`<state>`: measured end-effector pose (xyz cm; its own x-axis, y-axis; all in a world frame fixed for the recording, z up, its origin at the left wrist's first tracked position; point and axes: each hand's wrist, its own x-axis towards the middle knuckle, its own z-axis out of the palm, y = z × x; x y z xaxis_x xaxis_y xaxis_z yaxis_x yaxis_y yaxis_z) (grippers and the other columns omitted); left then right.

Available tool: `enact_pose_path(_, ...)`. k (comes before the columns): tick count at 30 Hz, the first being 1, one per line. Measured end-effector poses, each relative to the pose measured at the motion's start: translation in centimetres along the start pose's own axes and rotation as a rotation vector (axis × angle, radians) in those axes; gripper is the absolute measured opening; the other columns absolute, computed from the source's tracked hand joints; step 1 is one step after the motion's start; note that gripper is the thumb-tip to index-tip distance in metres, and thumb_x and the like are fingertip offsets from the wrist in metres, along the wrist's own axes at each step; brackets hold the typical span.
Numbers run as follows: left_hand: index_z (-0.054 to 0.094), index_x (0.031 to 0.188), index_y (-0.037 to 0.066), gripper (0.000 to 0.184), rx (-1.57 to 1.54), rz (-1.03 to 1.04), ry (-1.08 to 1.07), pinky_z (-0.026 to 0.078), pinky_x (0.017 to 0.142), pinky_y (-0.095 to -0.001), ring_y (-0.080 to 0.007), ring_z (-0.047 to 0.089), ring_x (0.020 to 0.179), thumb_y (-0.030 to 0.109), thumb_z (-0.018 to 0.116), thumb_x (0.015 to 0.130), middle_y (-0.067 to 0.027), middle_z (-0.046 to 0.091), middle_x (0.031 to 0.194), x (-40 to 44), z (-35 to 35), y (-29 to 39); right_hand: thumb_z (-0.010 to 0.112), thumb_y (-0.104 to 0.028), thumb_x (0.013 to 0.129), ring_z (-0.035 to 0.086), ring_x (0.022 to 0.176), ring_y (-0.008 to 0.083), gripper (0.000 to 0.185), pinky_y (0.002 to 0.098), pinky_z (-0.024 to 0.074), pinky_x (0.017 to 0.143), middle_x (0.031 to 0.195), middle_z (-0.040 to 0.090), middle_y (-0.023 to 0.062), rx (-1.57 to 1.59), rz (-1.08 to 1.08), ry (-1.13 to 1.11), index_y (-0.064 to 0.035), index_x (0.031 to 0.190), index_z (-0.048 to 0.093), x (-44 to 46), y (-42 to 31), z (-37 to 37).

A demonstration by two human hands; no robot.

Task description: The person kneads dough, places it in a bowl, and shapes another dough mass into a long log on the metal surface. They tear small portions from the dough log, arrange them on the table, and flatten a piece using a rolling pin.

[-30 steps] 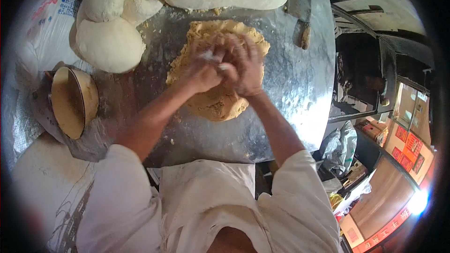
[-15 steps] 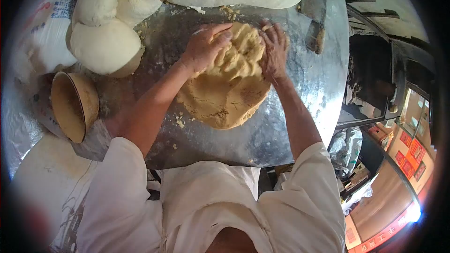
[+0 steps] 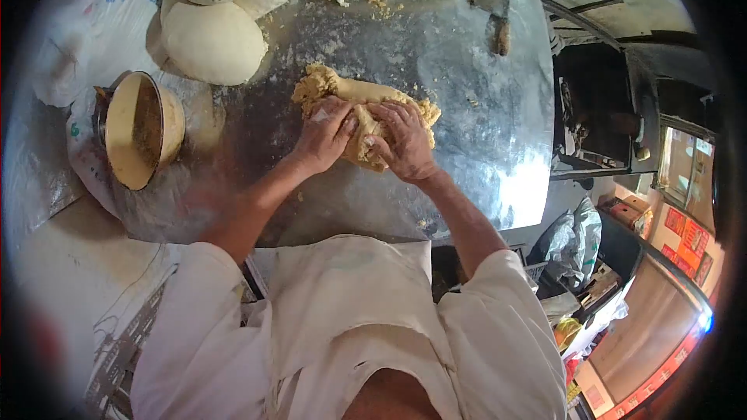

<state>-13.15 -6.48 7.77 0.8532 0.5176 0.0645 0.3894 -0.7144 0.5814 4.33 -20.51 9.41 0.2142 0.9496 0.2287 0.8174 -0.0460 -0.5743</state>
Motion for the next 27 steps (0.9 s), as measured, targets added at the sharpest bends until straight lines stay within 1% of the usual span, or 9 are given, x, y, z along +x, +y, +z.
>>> enact_pose_path(2,0.053,0.144,0.012,0.043,-0.263,0.035,0.062,0.035,0.112,-0.0535,-0.0366,0.049,0.133,0.023,0.053,0.102,-0.0168,0.054,0.142,1.6,-4.2,1.7,0.066,-0.049,0.095,0.054,0.128,0.0412,0.063,0.0523,0.0366,0.113,0.136,0.060,0.0196,0.553,0.186,0.022,-0.0089,0.143,0.056,1.0,-0.7,-2.8)
enact_pose_path(4,0.051,0.148,0.014,0.050,-0.153,0.035,0.106,0.032,0.117,-0.0532,-0.0338,0.042,0.143,0.024,0.056,0.100,-0.0177,0.050,0.151,3.8,-3.7,3.3,0.069,-0.044,0.093,0.053,0.130,0.0443,0.064,0.0497,0.0382,0.113,0.137,0.058,0.0227,0.474,0.166,0.039,-0.0063,0.143,0.055,2.9,-1.1,-4.6)
enact_pose_path(6,0.044,0.155,0.014,0.061,0.141,-0.097,-0.685,0.026,0.121,-0.0530,-0.0339,0.039,0.147,0.028,0.060,0.097,-0.0175,0.049,0.152,4.5,-0.4,5.3,0.069,-0.041,0.090,0.051,0.133,0.0447,0.065,0.0520,0.0390,0.114,0.140,0.059,0.0219,0.228,0.167,0.095,-0.0057,0.144,0.056,3.5,-1.5,-1.7)
enact_pose_path(10,0.032,0.161,0.014,0.077,0.363,0.030,-0.208,0.011,0.126,-0.0583,-0.0341,0.028,0.154,0.045,0.059,0.095,-0.0140,0.034,0.164,3.9,5.7,2.1,0.062,-0.049,0.090,0.047,0.139,0.0403,0.059,0.0558,0.0298,0.118,0.148,0.054,0.0150,-0.134,0.082,0.109,-0.0157,0.140,0.062,2.9,1.0,3.5)
enact_pose_path(12,0.029,0.162,0.015,0.079,0.491,-0.037,-0.481,0.008,0.125,-0.0607,-0.0342,0.023,0.155,0.050,0.055,0.096,-0.0131,0.028,0.167,5.6,3.4,3.5,0.057,-0.049,0.095,0.043,0.141,0.0400,0.055,0.0577,0.0244,0.119,0.152,0.052,0.0139,-0.152,0.121,0.062,-0.0181,0.141,0.061,3.6,1.1,2.9)
enact_pose_path(17,0.030,0.162,0.015,0.081,0.399,0.160,-0.454,0.009,0.124,-0.0616,-0.0355,0.021,0.155,0.052,0.057,0.095,-0.0134,0.031,0.166,6.8,3.7,-1.5,0.059,-0.049,0.093,0.045,0.141,0.0374,0.055,0.0588,0.0257,0.119,0.150,0.054,0.0142,-0.079,0.285,-0.135,-0.0189,0.139,0.062,7.9,0.4,1.6)
enact_pose_path(22,0.038,0.158,0.015,0.081,0.527,-0.074,-0.613,0.017,0.122,-0.0606,-0.0374,0.025,0.152,0.055,0.061,0.091,-0.0153,0.036,0.162,6.4,1.6,-4.1,0.058,-0.050,0.093,0.047,0.141,0.0348,0.052,0.0604,0.0286,0.117,0.143,0.059,0.0112,-0.089,0.137,-0.030,-0.0225,0.137,0.064,11.1,0.6,9.0)
enact_pose_path(24,0.042,0.156,0.016,0.078,0.455,-0.149,-0.222,0.022,0.119,-0.0592,-0.0370,0.029,0.149,0.054,0.062,0.090,-0.0157,0.037,0.161,6.8,1.7,-4.8,0.059,-0.051,0.092,0.047,0.141,0.0339,0.054,0.0593,0.0285,0.118,0.145,0.058,0.0098,-0.060,0.036,0.018,-0.0239,0.139,0.064,11.8,1.2,9.4)
enact_pose_path(27,0.042,0.155,0.016,0.077,0.570,-0.180,-0.247,0.024,0.117,-0.0587,-0.0368,0.033,0.147,0.054,0.061,0.091,-0.0150,0.036,0.161,6.9,2.2,-4.9,0.059,-0.049,0.096,0.046,0.141,0.0348,0.055,0.0565,0.0291,0.119,0.146,0.058,0.0110,-0.063,0.004,0.003,-0.0245,0.145,0.059,12.5,1.0,8.5)
